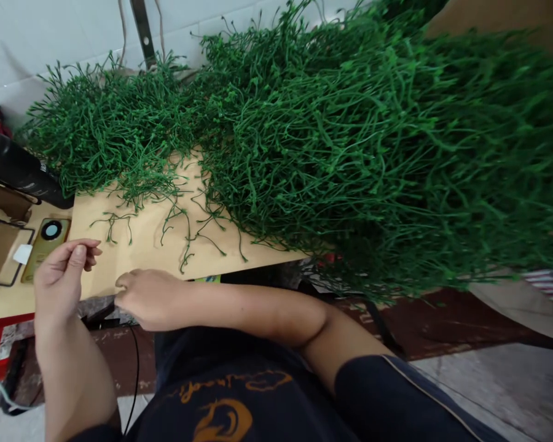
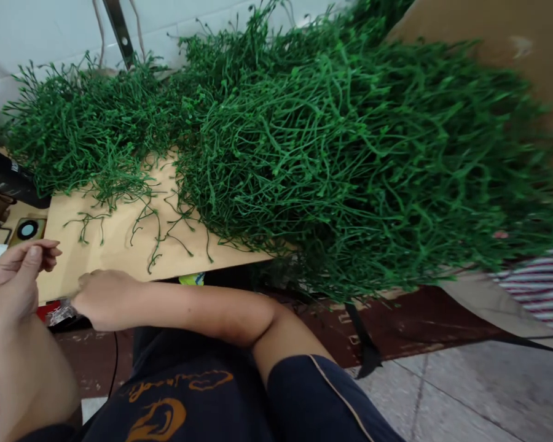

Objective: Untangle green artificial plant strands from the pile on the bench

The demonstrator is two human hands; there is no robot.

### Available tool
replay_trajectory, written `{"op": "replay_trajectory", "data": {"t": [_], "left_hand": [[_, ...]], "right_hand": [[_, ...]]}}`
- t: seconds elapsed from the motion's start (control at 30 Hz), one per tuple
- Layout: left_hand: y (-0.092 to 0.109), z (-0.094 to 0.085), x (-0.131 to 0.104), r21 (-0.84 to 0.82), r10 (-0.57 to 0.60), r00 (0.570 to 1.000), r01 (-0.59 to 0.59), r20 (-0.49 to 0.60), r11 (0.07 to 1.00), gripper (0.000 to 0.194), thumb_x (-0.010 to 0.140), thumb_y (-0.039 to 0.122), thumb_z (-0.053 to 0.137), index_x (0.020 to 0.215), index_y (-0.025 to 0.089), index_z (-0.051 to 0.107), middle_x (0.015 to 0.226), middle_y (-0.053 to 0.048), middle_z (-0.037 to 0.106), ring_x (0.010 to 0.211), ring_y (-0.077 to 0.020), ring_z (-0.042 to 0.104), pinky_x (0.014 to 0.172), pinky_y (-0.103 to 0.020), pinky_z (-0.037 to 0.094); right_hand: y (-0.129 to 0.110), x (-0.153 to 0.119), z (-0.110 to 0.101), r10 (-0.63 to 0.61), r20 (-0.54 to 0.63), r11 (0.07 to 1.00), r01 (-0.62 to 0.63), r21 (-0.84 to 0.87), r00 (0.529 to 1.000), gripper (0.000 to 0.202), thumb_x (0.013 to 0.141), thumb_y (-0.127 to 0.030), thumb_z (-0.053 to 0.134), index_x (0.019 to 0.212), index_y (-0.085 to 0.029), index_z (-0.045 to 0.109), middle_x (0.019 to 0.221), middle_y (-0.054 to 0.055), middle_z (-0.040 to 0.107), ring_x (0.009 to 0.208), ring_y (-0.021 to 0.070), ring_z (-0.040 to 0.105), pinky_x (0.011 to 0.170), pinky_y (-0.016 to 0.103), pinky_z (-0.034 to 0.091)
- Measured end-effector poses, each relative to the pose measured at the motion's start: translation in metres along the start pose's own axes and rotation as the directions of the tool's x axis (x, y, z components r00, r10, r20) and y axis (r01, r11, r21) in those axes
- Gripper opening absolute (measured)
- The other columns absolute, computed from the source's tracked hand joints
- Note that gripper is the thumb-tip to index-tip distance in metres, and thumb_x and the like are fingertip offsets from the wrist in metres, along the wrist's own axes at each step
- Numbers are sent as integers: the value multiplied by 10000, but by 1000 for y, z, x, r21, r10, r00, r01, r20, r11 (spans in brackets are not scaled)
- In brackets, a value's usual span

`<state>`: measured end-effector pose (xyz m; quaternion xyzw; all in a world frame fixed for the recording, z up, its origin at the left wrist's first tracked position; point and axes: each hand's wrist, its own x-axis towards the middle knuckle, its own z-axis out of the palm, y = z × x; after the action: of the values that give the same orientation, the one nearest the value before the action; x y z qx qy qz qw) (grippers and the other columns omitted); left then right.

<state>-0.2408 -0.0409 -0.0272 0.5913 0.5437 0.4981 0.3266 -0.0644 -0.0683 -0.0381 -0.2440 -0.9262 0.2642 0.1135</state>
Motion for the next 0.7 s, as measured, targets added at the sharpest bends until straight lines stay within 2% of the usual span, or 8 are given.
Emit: {"op": "replay_trajectory", "data": {"t": [0.1,0.2,0.27,0.37,0.43,0.53,0.63,0.7], "left_hand": [[-2,-3,4,28,6,999,-7,53,1000,146,740,361,702,773,228,751,657,20,678,572,-78,522,522,-200,395],[-2,16,9,68,5,993,-13,116,998,193,752,369,665,787,191,733,680,-3,683,579,-86,529,542,-202,422],[-3,36,15,124,-21,984,-1,174,992,223,768,363,621,810,166,716,729,-26,690,614,-97,550,583,-212,446],[-13,67,28,209,-88,963,34,253,977,280,775,369,565,880,146,698,842,-60,703,711,-130,591,667,-245,469],[-24,84,39,282,-133,955,54,267,958,318,771,379,558,948,149,688,908,-67,703,774,-152,600,728,-274,465],[-36,104,53,301,-203,940,116,275,946,284,758,348,581,930,141,671,858,-51,685,758,-150,580,745,-284,445],[-36,116,64,116,-288,910,265,299,957,182,766,318,586,725,142,606,649,0,598,614,-115,522,649,-254,429],[-32,118,69,-4,-358,879,379,315,926,250,767,356,606,630,160,535,538,28,512,517,-97,467,572,-245,408]], "right_hand": [[11,-7,-21,107,-66,993,-103,66,992,290,888,-177,373,957,-110,647,1023,138,642,919,226,594,737,330,431],[28,-18,-38,292,-213,956,-275,105,932,280,912,-193,371,1038,-139,615,1032,88,642,928,186,585,796,306,426],[42,-22,-41,445,-331,890,-453,57,832,275,904,-213,426,1110,-129,587,1091,107,612,990,202,570,842,315,428],[63,-23,-34,621,-433,705,-707,-56,654,338,866,-234,513,1147,-54,561,1155,199,553,1102,288,527,876,372,439],[74,-21,-27,682,-409,628,-772,-97,606,325,855,-203,507,1128,-36,564,1146,224,554,1078,309,547,846,389,460],[79,-16,-22,680,-340,668,-740,-77,650,297,846,-122,448,1113,-63,563,1079,191,612,988,270,603,821,363,475],[74,-12,-25,602,-345,765,-644,-11,720,322,844,-100,415,1142,-72,535,1081,170,628,1012,245,599,852,336,454],[68,-11,-28,565,-342,803,-596,19,751,301,864,-124,404,1134,-70,527,1090,167,622,1017,241,588,841,327,437]]}}
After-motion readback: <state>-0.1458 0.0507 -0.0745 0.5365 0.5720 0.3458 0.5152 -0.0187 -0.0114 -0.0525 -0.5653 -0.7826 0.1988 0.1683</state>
